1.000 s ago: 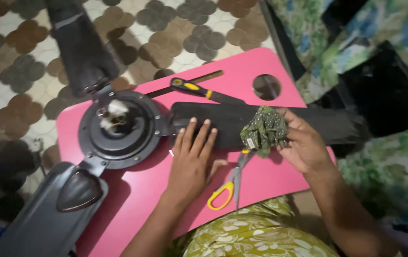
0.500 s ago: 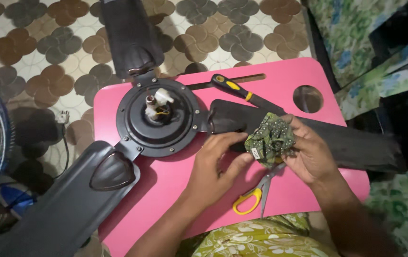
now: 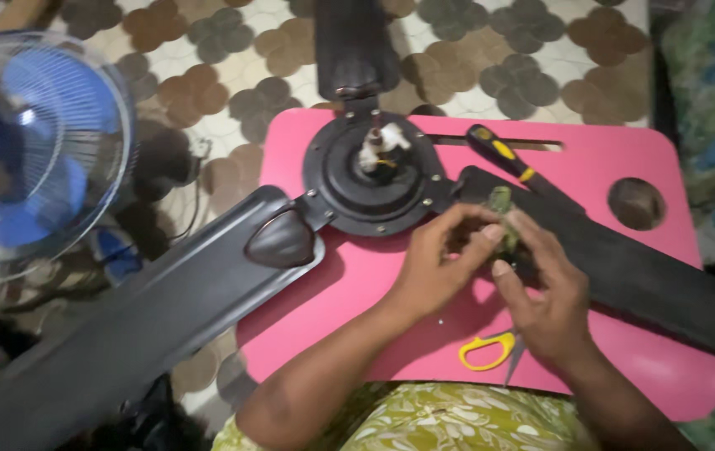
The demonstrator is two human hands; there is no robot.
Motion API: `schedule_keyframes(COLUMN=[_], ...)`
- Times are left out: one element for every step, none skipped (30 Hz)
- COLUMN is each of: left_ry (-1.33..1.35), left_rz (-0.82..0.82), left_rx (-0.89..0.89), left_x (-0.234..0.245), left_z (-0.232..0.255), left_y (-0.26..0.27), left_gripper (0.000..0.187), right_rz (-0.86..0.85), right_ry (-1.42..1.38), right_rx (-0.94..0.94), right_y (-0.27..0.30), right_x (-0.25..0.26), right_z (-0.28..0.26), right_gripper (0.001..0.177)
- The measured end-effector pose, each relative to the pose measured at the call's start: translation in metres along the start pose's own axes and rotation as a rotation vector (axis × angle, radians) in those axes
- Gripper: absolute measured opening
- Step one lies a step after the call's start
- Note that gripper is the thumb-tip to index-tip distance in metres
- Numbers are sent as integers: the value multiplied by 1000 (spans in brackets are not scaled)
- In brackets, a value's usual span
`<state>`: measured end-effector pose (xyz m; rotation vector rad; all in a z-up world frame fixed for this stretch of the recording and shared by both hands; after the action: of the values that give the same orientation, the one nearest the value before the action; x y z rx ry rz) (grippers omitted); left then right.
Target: The person uses a small cloth to wipe the central hub and blades of a ceiling fan resting on a pink table. They rotate the fan to access different blades and continue wiping each blade and the hub area.
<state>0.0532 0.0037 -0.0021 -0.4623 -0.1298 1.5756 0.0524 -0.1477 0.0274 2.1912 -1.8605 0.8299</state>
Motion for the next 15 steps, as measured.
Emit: schedule_keyframes(left_ry=[30,-53,-133,-213,-438,-664,-881,-1049,-1210,-1259,-1305,-1349,-1223,-1094,-967], left_rz=[-7,-48,-92,-135,-117,-99,-87,-55,-26,11,49,89,142,191,238], left_rx=[6,2,-3,-8,-187,-366,-547,-503,-448,-536,-625,-715,-596,-477,-364], left_x=[1,2,3,5,11,19,24,37,52,60,66,68,74,79,85], left_z=[2,6,10,16,30,46,60,65,69,77,82,84,77,69,59], left_y=[-1,-1,-3,-6,-10,-13,-15,-20,-23,-23,-23,-23,-28,-33,-39], left_gripper=[24,25,26,28,29,31,34,55,76,80,83,87,78,69,60], right_rz=[-17,-36,-63,-91,-111,-109,-98,-85,-28,27,80,121,159,195,180], right_ry=[-104,-207,-267,-328,-385,-287,-186,-83,3,90,179,270,360,450,422], right_rx=[-82,-166,-153,-140,-126,-242,-361,-480,-284,-88,108,163,216,270,254], right_y=[-3,-4,-8,-15,-20,-24,-26,-28,-29,-29,-27,-27,-28,-28,-30], right_x=[-2,-6,-8,-10,-11,-14,-16,-17,-13,-10,-8,-7,-6,-5,-4], right_z=[3,6,5,4,4,10,16,23,15,8,0,0,0,1,5], right_gripper=[54,56,51,46,42,42,41,41,36,31,27,25,25,24,24])
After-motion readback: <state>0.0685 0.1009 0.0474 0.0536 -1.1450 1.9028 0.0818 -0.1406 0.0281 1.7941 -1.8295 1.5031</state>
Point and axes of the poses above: each hand's wrist, its own y-axis away from the middle knuckle, its own x-axis out of the back of the hand, z = x × y, the point moved 5 cm from there along -y, towards the middle knuckle, and after that the axes turned 13 degrees about -x, right-handed, at the moved point
